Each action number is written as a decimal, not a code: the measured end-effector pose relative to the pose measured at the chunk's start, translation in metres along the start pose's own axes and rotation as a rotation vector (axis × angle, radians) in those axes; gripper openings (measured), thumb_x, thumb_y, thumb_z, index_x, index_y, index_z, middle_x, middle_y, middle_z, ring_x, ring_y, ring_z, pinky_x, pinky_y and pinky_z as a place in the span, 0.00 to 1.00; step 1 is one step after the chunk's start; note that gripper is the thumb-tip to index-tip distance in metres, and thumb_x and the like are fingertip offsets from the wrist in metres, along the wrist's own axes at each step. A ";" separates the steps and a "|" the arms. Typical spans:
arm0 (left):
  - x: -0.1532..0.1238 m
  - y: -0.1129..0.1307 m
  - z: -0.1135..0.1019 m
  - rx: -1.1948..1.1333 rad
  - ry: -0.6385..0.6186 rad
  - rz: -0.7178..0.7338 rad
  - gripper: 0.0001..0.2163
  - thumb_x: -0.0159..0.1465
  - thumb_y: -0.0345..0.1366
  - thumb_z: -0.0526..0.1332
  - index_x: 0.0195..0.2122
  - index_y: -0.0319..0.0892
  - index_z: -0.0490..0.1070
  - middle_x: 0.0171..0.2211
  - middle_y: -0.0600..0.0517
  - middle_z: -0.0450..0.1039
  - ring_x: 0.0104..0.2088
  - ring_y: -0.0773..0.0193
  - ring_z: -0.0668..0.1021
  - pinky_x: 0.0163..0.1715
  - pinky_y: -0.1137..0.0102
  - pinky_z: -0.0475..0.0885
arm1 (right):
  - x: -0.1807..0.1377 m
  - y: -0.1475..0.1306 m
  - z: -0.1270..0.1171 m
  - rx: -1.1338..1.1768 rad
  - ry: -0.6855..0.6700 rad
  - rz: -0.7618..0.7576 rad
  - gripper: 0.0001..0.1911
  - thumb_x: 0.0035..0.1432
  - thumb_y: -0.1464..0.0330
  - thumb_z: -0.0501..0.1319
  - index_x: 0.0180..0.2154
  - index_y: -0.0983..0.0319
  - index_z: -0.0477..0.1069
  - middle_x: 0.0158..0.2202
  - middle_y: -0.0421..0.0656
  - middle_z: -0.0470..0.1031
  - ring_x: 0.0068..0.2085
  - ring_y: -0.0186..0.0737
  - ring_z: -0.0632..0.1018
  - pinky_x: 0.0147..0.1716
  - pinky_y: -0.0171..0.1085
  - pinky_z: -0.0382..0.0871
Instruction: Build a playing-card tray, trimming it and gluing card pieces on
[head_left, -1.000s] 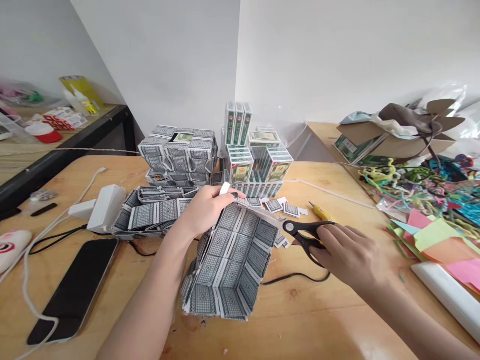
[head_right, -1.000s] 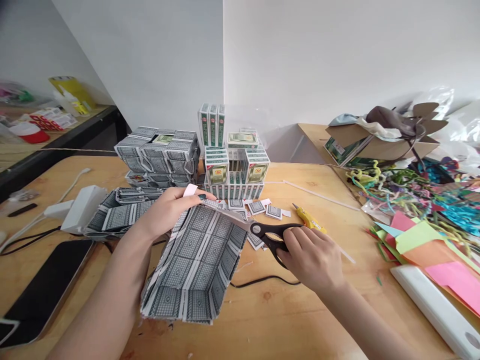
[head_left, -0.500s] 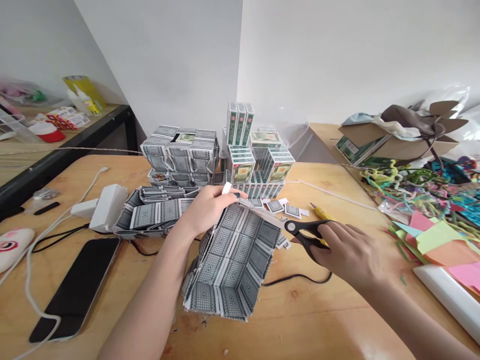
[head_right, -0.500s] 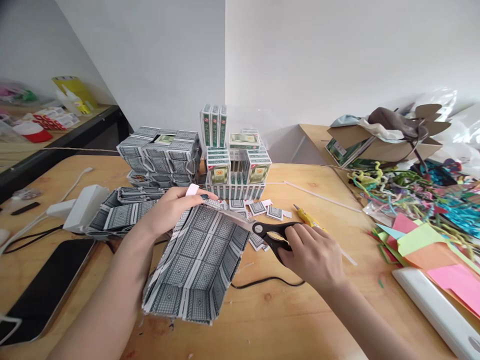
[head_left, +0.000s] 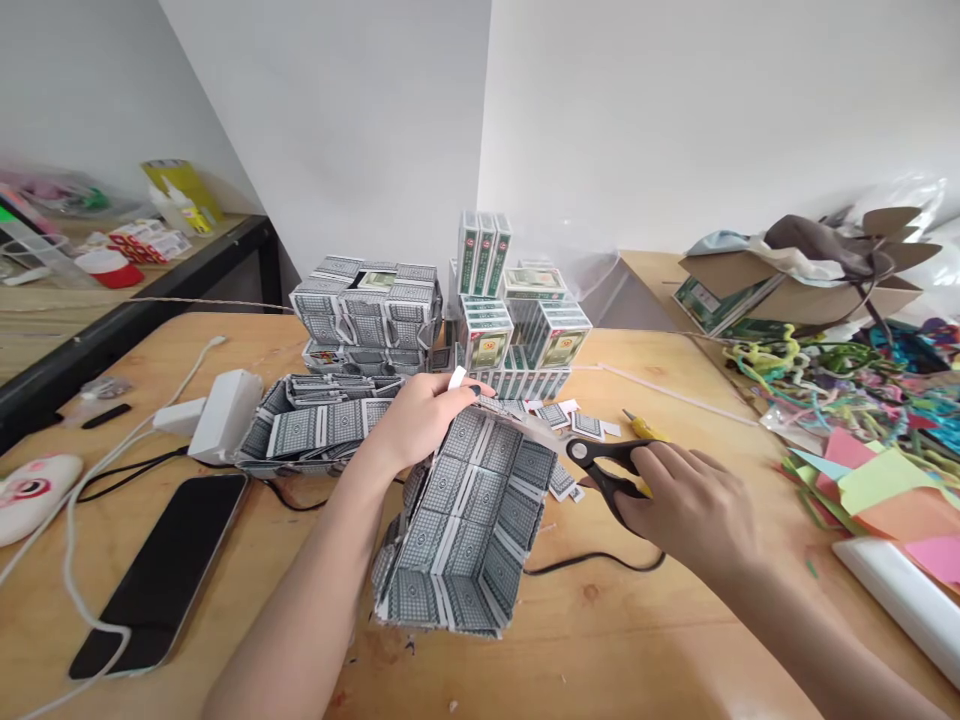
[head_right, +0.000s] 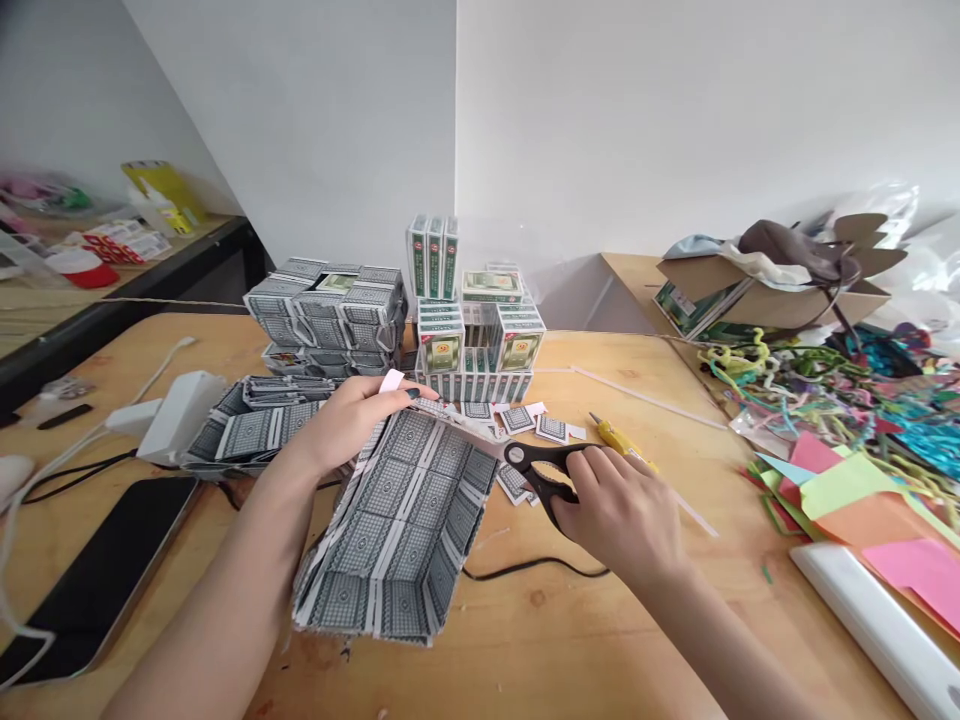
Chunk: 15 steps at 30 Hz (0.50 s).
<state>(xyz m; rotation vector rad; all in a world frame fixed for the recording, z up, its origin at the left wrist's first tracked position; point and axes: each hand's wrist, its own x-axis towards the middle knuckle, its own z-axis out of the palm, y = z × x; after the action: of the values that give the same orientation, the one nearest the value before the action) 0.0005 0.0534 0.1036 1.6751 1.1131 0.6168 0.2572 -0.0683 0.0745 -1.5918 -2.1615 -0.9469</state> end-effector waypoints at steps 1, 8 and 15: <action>0.000 -0.001 0.000 -0.006 -0.001 0.001 0.16 0.57 0.42 0.53 0.40 0.41 0.76 0.32 0.51 0.74 0.35 0.59 0.73 0.32 0.68 0.63 | 0.000 0.000 0.000 0.020 -0.001 0.004 0.16 0.50 0.60 0.60 0.20 0.61 0.59 0.18 0.37 0.64 0.23 0.32 0.68 0.24 0.34 0.55; 0.001 -0.001 0.004 -0.036 -0.024 0.004 0.16 0.56 0.41 0.54 0.39 0.39 0.76 0.27 0.51 0.73 0.31 0.59 0.73 0.29 0.69 0.63 | 0.002 0.001 0.002 0.270 -0.110 0.029 0.14 0.51 0.59 0.60 0.23 0.61 0.63 0.19 0.39 0.67 0.23 0.32 0.69 0.23 0.33 0.56; -0.001 0.004 0.004 -0.020 -0.051 0.016 0.17 0.56 0.41 0.53 0.39 0.38 0.76 0.27 0.51 0.73 0.29 0.61 0.72 0.28 0.70 0.63 | 0.000 0.002 0.003 0.245 -0.091 0.003 0.15 0.52 0.59 0.60 0.22 0.61 0.62 0.17 0.38 0.65 0.22 0.33 0.68 0.22 0.33 0.55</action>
<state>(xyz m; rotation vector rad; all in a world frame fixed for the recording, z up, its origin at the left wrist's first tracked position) 0.0049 0.0499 0.1060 1.6749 1.0556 0.5901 0.2599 -0.0663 0.0728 -1.5445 -2.2348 -0.5907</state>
